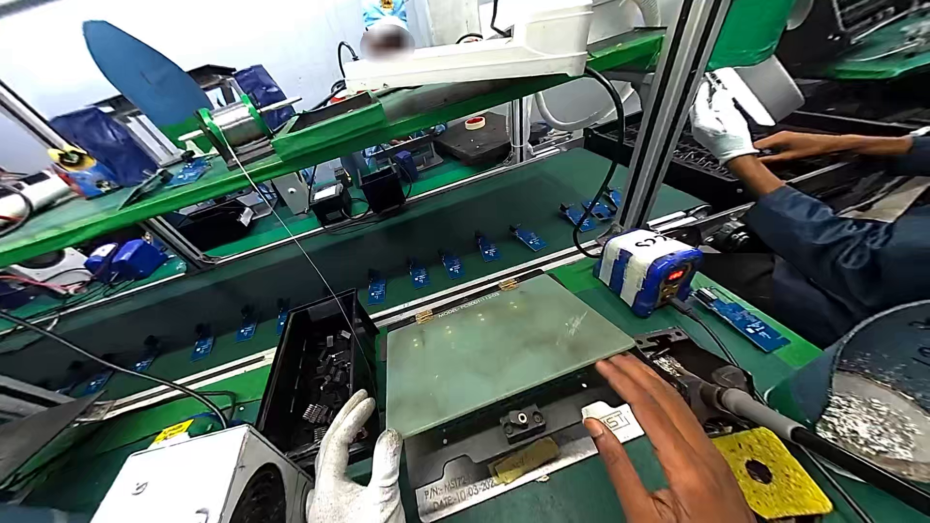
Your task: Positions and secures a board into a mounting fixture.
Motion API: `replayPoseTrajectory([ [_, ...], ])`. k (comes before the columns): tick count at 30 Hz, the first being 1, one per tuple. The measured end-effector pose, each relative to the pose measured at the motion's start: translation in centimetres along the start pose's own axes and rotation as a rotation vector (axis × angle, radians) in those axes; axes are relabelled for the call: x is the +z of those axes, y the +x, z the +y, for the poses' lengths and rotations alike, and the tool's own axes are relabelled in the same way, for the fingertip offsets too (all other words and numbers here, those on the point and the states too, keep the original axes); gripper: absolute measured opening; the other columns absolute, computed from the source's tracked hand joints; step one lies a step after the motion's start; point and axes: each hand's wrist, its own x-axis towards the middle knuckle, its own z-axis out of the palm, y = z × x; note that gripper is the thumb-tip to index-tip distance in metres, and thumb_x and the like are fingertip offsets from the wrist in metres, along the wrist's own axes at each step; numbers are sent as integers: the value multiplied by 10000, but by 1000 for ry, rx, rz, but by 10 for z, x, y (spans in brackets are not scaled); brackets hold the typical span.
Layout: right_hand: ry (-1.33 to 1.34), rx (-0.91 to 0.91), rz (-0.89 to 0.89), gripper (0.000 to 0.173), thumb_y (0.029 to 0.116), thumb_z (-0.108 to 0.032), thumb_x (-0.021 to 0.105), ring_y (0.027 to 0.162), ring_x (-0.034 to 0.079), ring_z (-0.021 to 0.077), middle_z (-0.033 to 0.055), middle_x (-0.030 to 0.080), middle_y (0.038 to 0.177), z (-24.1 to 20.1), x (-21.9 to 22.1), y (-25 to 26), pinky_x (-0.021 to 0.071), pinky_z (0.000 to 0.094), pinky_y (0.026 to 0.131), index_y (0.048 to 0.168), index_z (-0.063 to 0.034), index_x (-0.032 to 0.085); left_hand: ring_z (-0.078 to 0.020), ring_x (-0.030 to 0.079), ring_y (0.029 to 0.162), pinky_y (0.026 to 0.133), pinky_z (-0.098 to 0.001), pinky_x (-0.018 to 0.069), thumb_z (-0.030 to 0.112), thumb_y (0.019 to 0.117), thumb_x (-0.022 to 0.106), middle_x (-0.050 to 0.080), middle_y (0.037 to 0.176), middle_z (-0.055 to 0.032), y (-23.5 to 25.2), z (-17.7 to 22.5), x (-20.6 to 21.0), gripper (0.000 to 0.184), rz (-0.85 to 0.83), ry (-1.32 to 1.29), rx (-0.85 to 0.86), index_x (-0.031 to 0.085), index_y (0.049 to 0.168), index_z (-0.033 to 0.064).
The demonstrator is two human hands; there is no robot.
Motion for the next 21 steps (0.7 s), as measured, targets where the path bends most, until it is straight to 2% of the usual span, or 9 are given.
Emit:
replayPoseTrajectory([
  [5,-22,-45,8,442,1024,-266,600,1414,504,331,194,603,1434,2,2,0,408,475,1187,1387,-15,627,-258,554,1336,1097,-393,471,267,944,618,621,1357,-218,3,0,1,412,11,-3,33,678,1205,-46],
  [8,68,-111,60,339,1031,-245,591,1335,578,273,120,677,1350,-6,5,5,476,441,1126,1296,-66,703,-229,589,1293,1028,-346,521,267,952,614,644,1329,-193,15,14,4,385,60,-1,66,689,1183,-32],
  [11,187,-173,46,299,1048,-257,568,1272,629,227,72,718,1291,-20,10,18,522,416,1078,1228,-97,746,-177,636,1226,1007,-311,538,314,967,613,683,1275,-156,35,33,8,410,107,-3,87,701,1184,-23],
  [14,260,-180,-77,378,1063,-362,531,1230,652,162,15,712,1303,-29,20,41,566,385,1032,1298,-131,716,-122,683,1112,924,-268,574,376,982,621,715,1223,-97,56,45,13,432,137,-50,85,706,1190,7],
  [17,282,-74,-251,493,1061,-502,471,1069,695,74,-46,718,1242,-38,31,67,612,327,911,1385,-173,645,-74,699,1023,858,-234,580,383,978,636,741,1145,-37,71,50,17,407,143,-93,67,717,1195,48],
  [19,260,5,-399,503,1068,-494,412,1023,699,91,-31,724,1197,-43,34,86,596,364,903,1392,-175,628,-61,708,995,836,-233,586,359,972,653,754,1108,-21,78,51,19,374,138,-103,44,727,1195,68],
  [21,214,53,-503,464,1045,-418,375,979,700,112,-15,729,1135,-47,39,102,582,398,870,1332,-180,650,-51,707,997,855,-240,578,324,973,651,759,1098,-7,80,52,21,336,124,-100,25,734,1191,81],
])
